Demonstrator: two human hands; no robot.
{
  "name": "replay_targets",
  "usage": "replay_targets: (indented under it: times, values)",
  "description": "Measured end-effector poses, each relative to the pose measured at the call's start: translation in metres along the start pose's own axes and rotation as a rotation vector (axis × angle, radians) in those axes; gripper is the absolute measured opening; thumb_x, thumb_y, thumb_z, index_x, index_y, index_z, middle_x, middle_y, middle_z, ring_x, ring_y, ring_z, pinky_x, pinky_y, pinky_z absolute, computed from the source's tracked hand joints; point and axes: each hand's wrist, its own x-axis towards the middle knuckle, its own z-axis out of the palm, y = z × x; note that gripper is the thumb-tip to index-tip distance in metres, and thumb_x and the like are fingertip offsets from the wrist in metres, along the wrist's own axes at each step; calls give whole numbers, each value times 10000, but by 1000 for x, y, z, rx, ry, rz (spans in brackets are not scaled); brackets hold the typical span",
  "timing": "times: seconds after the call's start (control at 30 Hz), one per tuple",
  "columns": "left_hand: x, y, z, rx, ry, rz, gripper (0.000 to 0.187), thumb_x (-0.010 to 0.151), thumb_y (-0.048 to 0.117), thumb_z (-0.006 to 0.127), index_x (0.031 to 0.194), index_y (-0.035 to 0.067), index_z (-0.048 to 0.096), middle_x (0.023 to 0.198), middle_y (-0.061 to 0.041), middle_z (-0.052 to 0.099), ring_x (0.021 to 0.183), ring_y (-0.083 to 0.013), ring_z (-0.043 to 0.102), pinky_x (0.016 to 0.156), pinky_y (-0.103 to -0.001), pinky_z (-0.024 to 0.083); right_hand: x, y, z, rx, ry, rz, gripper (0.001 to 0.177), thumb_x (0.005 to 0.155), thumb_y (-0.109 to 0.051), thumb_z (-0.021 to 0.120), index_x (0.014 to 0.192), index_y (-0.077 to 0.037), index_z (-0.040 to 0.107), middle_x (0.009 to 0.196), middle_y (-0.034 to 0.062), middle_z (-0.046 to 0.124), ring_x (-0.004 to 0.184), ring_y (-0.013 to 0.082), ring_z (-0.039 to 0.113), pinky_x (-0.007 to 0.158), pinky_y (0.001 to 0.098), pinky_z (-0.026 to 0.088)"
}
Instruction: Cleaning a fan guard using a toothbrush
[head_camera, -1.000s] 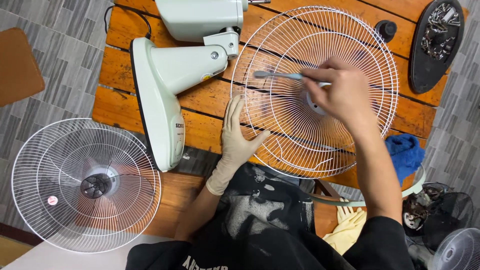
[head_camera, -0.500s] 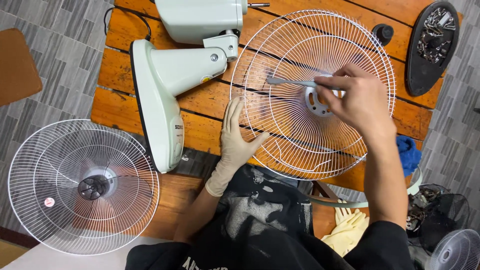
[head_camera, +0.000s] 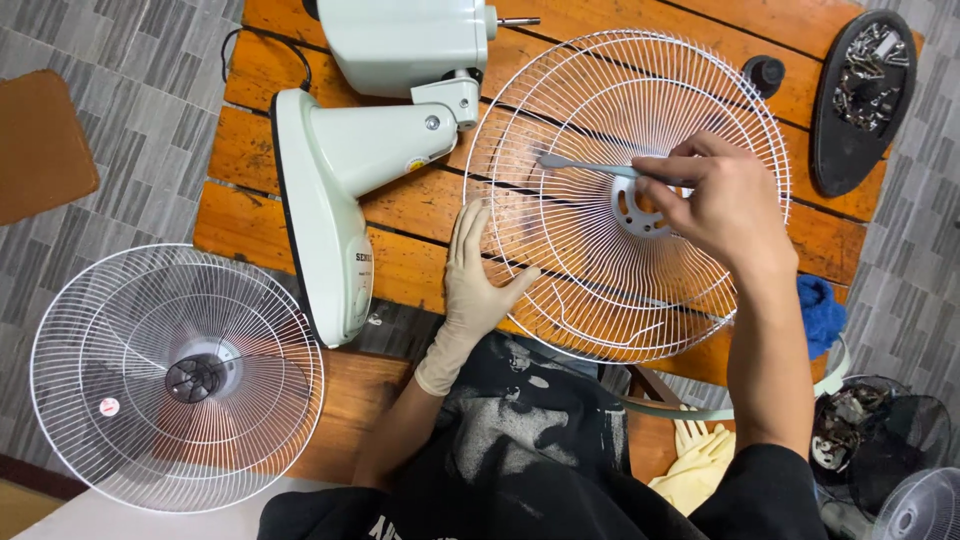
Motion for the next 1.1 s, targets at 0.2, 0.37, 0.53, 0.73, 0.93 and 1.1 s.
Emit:
replay_targets:
  times: [0.2,0.37,0.53,0.73,0.93,1.1]
  values:
    - [1,2,-2,2,11,4,960,695,369,935,1466,36,469,1559,-201,433,1474,-390,390,1219,-498,323,21,-5,33,66,37,-90,211,917,-241,788,1127,-249,809,943,135,671,881,395,695,732,485,556]
    - [3,3,-1,-1,28,23,950,702,372,931,1465,37,475,1555,-201,439,1472,-386,394,1217,-493,329,34,-14,39,84,-16,-125,199,913,-265,760,1106,-287,805,944,103,671,854,370,695,731,474,558]
    - [1,4,-1,-6,43,33,946,686,347,940,1459,39,490,1535,-203,461,1455,-398,412,1201,-493,343,12,-3,-6,82,-48,-48,206,901,-256,764,1101,-233,806,934,165,679,877,430,685,737,515,540]
    - [2,3,-1,-1,59,56,954,660,329,946,1447,30,498,1512,-226,476,1435,-422,425,1182,-506,357,19,9,7,11,1,-21,203,928,-364,750,1118,-313,801,951,93,697,890,355,705,741,459,558]
    - [6,4,-2,20,55,61,950,649,320,953,1434,30,502,1509,-235,474,1426,-430,433,1177,-510,362,56,-4,72,-18,34,-24,197,906,-441,723,1080,-381,795,935,26,697,861,290,717,728,410,577]
    - [2,1,0,25,46,66,956,649,335,957,1437,38,505,1512,-229,475,1428,-421,436,1178,-507,363,30,-4,37,22,-16,-16,221,907,-377,716,1106,-332,802,921,93,689,870,363,708,737,466,570]
